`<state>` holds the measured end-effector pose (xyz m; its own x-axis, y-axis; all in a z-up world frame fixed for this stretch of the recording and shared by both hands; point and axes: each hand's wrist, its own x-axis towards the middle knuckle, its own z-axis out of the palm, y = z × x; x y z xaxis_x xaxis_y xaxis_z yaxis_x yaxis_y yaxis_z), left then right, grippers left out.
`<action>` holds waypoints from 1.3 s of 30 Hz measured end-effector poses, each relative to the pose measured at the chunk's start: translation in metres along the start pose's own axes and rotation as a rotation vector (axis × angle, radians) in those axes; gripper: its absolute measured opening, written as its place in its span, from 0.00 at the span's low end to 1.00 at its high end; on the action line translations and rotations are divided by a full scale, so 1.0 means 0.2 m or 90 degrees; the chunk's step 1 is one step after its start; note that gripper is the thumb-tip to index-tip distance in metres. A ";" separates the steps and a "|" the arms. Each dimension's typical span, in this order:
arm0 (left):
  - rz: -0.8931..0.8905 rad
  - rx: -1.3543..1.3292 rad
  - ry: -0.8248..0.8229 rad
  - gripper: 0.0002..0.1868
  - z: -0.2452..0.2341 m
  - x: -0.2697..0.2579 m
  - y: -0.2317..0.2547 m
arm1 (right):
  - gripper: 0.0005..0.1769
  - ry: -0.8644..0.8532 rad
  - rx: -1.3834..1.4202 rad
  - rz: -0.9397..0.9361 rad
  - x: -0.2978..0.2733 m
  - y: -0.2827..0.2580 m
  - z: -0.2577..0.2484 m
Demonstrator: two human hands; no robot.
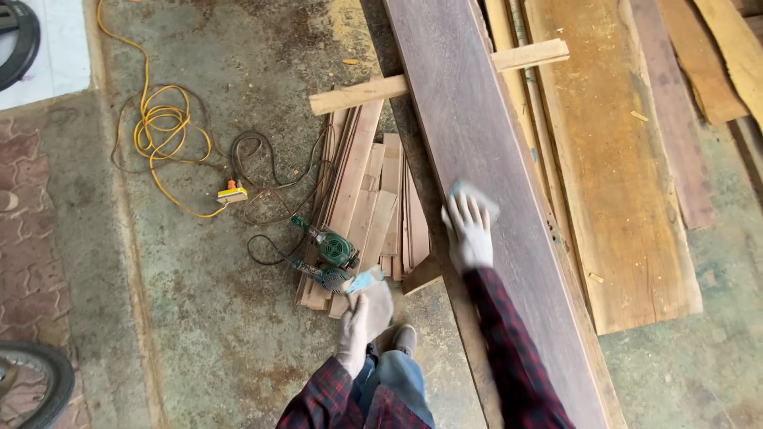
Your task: The person sands a long wooden plank resting on supports. They first rub the plank's surface by hand with sandpaper, repositioning the plank and sanding its edges, then pick up an electric belt sander and run it along the plank's surface, steadying the sandpaper pad with the other hand.
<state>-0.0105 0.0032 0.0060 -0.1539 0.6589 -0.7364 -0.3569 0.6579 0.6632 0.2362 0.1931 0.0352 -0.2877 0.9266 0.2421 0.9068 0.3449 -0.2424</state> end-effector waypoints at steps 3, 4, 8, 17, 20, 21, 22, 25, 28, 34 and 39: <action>0.043 -0.019 0.011 0.36 -0.12 0.02 0.11 | 0.25 -0.048 -0.043 -0.023 -0.42 -0.01 -0.14; 0.019 -0.056 0.048 0.36 -0.18 0.05 0.12 | 0.27 -0.059 -0.014 0.017 -0.54 0.00 -0.15; -0.006 -0.129 0.152 0.37 -0.29 0.15 0.18 | 0.35 -0.112 -0.008 0.054 -0.46 0.04 -0.14; -0.090 -0.092 0.132 0.40 0.21 0.26 0.43 | 0.30 -0.009 0.003 -0.076 1.40 0.14 0.41; -0.029 -0.139 0.059 0.39 0.29 0.29 0.38 | 0.30 -0.040 0.036 -0.095 1.53 0.19 0.41; -0.042 -0.137 0.067 0.39 0.28 0.24 0.40 | 0.30 -0.053 0.042 -0.091 1.36 0.18 0.30; -0.075 -0.123 0.086 0.39 0.29 0.23 0.45 | 0.30 -0.069 0.070 -0.112 1.25 0.18 0.18; -0.100 -0.102 0.112 0.38 0.24 0.25 0.45 | 0.36 -0.218 -0.040 -0.153 0.60 0.28 -0.02; -0.081 -0.161 0.127 0.38 0.16 0.32 0.36 | 0.39 -0.332 -0.112 -0.118 -0.10 0.42 -0.16; -0.020 0.002 0.093 0.37 0.27 0.37 0.48 | 0.34 -0.381 -0.100 -0.119 0.22 0.45 -0.08; -0.048 -0.026 0.096 0.35 0.50 0.29 0.59 | 0.30 -0.149 -0.016 -0.162 1.27 0.39 0.16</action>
<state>0.0306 0.1566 0.0551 -0.2600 0.5444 -0.7975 -0.4100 0.6855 0.6017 0.2236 0.4597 0.0467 -0.5662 0.8213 0.0693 0.8031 0.5687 -0.1781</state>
